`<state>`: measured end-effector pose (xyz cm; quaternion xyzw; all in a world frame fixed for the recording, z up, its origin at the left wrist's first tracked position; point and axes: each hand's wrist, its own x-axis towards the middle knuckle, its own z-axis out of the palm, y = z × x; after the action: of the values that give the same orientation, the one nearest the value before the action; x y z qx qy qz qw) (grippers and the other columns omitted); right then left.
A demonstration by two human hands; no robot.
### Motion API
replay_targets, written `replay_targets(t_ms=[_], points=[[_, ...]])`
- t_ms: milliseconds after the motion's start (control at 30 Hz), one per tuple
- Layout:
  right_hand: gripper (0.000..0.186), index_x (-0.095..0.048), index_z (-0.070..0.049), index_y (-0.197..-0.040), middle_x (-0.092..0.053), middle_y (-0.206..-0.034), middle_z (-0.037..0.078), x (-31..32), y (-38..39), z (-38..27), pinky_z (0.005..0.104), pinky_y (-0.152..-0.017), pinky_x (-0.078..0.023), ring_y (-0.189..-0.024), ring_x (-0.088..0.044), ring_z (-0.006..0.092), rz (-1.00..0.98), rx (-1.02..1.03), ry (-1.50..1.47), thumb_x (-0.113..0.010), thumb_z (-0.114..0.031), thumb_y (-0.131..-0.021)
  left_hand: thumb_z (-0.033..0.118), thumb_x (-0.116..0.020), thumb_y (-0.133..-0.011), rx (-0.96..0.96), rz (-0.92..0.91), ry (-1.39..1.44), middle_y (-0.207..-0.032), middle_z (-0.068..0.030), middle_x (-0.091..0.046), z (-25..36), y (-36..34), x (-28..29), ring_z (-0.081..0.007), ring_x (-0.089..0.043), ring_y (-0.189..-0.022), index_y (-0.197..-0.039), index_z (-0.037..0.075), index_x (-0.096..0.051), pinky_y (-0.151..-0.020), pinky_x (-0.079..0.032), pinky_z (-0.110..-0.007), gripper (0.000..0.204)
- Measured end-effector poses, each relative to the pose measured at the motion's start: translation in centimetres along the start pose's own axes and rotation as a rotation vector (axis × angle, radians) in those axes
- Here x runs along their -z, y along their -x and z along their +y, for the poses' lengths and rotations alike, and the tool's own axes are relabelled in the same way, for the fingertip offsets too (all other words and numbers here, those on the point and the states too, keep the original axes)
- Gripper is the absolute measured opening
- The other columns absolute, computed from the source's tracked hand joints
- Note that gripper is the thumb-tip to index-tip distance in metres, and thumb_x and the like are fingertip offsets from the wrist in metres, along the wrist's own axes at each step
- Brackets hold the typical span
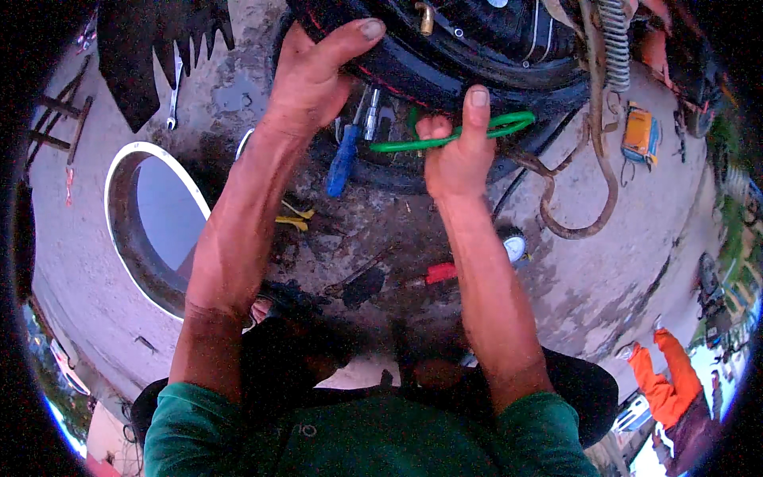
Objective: The person repairs a motorized bicycle tire by using screwdrivers and levers to pry the tire bead over the rim, then using a long metal tool to manipulate the tire and inner tube.
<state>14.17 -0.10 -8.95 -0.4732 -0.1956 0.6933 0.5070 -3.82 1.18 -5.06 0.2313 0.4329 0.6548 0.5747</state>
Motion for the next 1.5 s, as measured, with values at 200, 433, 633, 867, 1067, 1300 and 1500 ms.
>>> replay_targets(t_ms=[200,433,633,867,1067,1300,1500], points=[[0.064,-0.066,-0.011,-0.116,-0.064,-0.086,-0.001,-2.5,0.8,0.5,0.0325,-0.074,-0.045,-0.075,-0.056,0.0151,0.068,-0.044,0.029,-0.074,-0.066,-0.086,0.007,-0.074,-0.090,0.009,0.004,0.029,-0.127,-0.0110,-0.068,-0.7,-0.3,0.4,-0.0238,-0.066,-0.114,-0.143,-0.001,-0.052,-0.100,-0.054,-0.039,0.057],[0.056,-0.066,-0.009,-0.123,-0.074,-0.106,0.006,-1.1,0.4,-0.3,0.0320,-0.072,-0.047,-0.082,-0.069,0.0180,-0.169,-0.055,0.002,-0.070,-0.057,-0.093,0.017,-0.076,-0.093,-0.071,0.003,-0.174,-0.115,-0.0085,-0.071,-1.1,1.0,0.2,-0.0206,-0.069,-0.099,-0.125,0.002,-0.061,-0.087,-0.056,-0.036,0.039],[0.044,-0.068,-0.011,-0.115,-0.074,-0.097,0.003,-0.4,-0.3,-0.2,0.0318,-0.071,-0.049,-0.075,-0.069,0.0160,-0.106,-0.022,0.003,-0.070,-0.050,-0.094,0.024,-0.079,-0.090,-0.294,0.114,-1.319,-0.099,-0.0111,-0.070,5.8,7.0,-2.0,-0.0197,-0.069,-0.081,-0.131,0.003,-0.059,-0.072,-0.056,-0.035,0.051],[0.046,-0.066,-0.010,-0.124,-0.071,-0.113,0.002,0.0,-0.3,-0.2,0.0315,-0.067,-0.059,-0.094,-0.069,0.0154,-0.174,-0.008,-0.075,-0.079,-0.039,-0.091,0.033,-0.067,-0.096,-0.357,-0.360,-2.068,-0.099,-0.0182,-0.073,7.9,6.7,-4.4,-0.0412,-0.072,-0.081,-0.158,0.022,-0.036,-0.070,-0.058,-0.053,0.070],[0.044,-0.068,-0.011,-0.117,-0.074,-0.100,0.003,-0.4,-0.3,-0.1,0.0320,-0.070,-0.052,-0.075,-0.068,0.0160,-0.114,-0.019,-0.025,-0.075,-0.046,-0.092,0.029,-0.069,-0.094,-0.199,-0.473,-2.047,-0.087,-0.0240,-0.073,7.7,5.8,-4.1,-0.0463,-0.071,-0.077,-0.160,0.022,-0.029,-0.069,-0.057,-0.056,0.077],[0.039,-0.066,-0.010,-0.125,-0.070,-0.116,0.001,0.1,-0.8,0.2,0.0381,-0.088,-0.056,-0.105,-0.067,0.0180,-0.217,0.031,-0.092,-0.073,-0.036,-0.096,0.030,-0.067,-0.093,-0.071,-0.464,-1.776,-0.081,-0.0281,-0.071,4.5,6.3,-6.1,-0.0509,-0.070,-0.079,-0.158,0.025,-0.029,-0.073,-0.056,-0.062,0.076],[0.045,-0.064,-0.010,-0.129,-0.071,-0.115,0.002,0.5,-0.7,0.1,0.0352,-0.091,-0.056,-0.103,-0.068,0.0163,-0.172,-0.015,-0.093,-0.074,-0.037,-0.095,0.029,-0.069,-0.093,-0.026,-0.494,-1.712,-0.085,-0.0205,-0.073,5.6,6.3,-5.5,-0.0473,-0.072,-0.082,-0.155,0.025,-0.035,-0.074,-0.058,-0.055,0.071]])
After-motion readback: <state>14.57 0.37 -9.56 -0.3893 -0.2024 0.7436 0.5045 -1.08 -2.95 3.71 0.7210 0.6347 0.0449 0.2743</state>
